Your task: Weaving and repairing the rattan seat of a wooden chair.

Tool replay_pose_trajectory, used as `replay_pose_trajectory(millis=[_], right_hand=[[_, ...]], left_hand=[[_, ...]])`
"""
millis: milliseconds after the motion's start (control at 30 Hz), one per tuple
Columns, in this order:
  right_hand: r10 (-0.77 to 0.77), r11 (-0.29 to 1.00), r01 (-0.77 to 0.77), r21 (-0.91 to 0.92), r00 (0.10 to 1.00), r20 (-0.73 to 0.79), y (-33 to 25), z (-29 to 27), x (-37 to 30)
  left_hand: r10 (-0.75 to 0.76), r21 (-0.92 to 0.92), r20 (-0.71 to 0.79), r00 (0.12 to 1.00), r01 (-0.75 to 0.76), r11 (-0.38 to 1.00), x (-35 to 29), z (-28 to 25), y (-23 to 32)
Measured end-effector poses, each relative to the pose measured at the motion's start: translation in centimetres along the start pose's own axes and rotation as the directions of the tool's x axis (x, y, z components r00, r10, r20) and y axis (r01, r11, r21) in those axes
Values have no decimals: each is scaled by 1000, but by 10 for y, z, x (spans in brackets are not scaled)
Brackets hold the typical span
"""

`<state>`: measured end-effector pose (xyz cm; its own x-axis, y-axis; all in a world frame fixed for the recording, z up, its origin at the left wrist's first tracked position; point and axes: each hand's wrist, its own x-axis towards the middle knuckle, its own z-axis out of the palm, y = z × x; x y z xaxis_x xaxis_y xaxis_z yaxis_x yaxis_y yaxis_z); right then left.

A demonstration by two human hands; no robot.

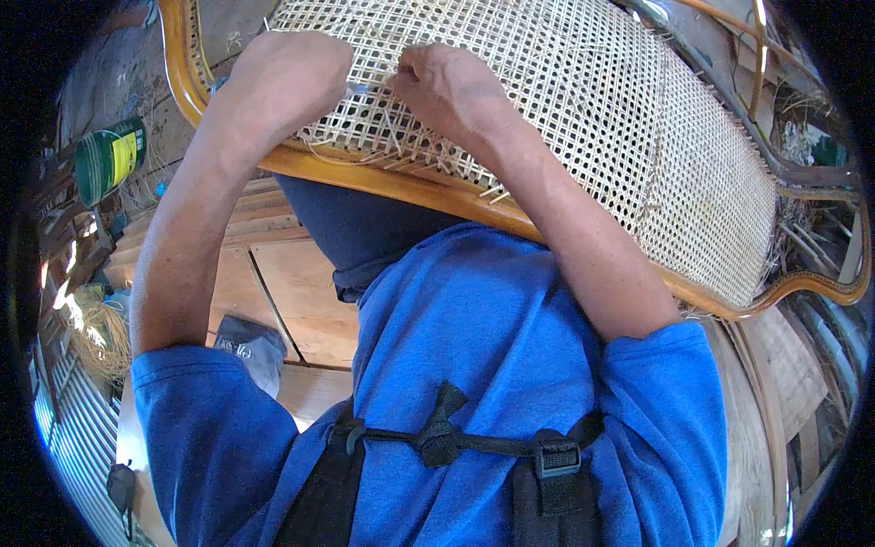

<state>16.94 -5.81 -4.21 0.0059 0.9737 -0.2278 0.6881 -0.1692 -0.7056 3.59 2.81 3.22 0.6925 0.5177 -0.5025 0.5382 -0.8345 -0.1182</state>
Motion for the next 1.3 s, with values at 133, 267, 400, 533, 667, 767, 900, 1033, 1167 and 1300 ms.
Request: replay_pose_trajectory(millis=[133, 267, 400, 533, 667, 767, 900, 1033, 1167, 1300], right_hand=[[29, 985, -21, -173, 999, 45, 6, 5, -1], [-107, 927, 132, -350, 990, 90, 0, 1, -1], [-266, 840, 235, -490, 964, 6, 6, 19, -1], [-222, 905, 141, -401, 961, -163, 7, 32, -2], [-484, 839, 430, -334, 870, -94, 15, 15, 7], [-603, 779, 556, -290, 790, -107, 24, 18, 16], [-488, 854, 468, -226, 872, -43, 28, 14, 23], [-386, 905, 400, -143, 915, 116, 21, 10, 32], [-258, 923, 243, 299, 966, 12, -24, 14, 12], [13, 977, -25, 211, 998, 61, -10, 12, 4]], left_hand=[[42, -2, 73, 996, -42, 999, 16, 3, 4], [142, -85, 11, 990, -140, 986, 16, 19, 0], [122, -137, -64, 990, -130, 982, 11, 32, -3], [17, -190, -94, 995, -35, 981, 9, 36, 1], [33, -157, -111, 993, -50, 986, -9, 18, -18], [-89, -91, 58, 994, 94, 991, -25, 18, -27], [-121, -145, -27, 992, 115, 983, -47, 30, -34], [-48, -120, -166, 985, 28, 992, -61, 24, -36], [-74, -101, -66, 995, 67, 993, -58, -6, -31], [-78, -95, 18, 997, 79, 992, -31, 8, -18]])
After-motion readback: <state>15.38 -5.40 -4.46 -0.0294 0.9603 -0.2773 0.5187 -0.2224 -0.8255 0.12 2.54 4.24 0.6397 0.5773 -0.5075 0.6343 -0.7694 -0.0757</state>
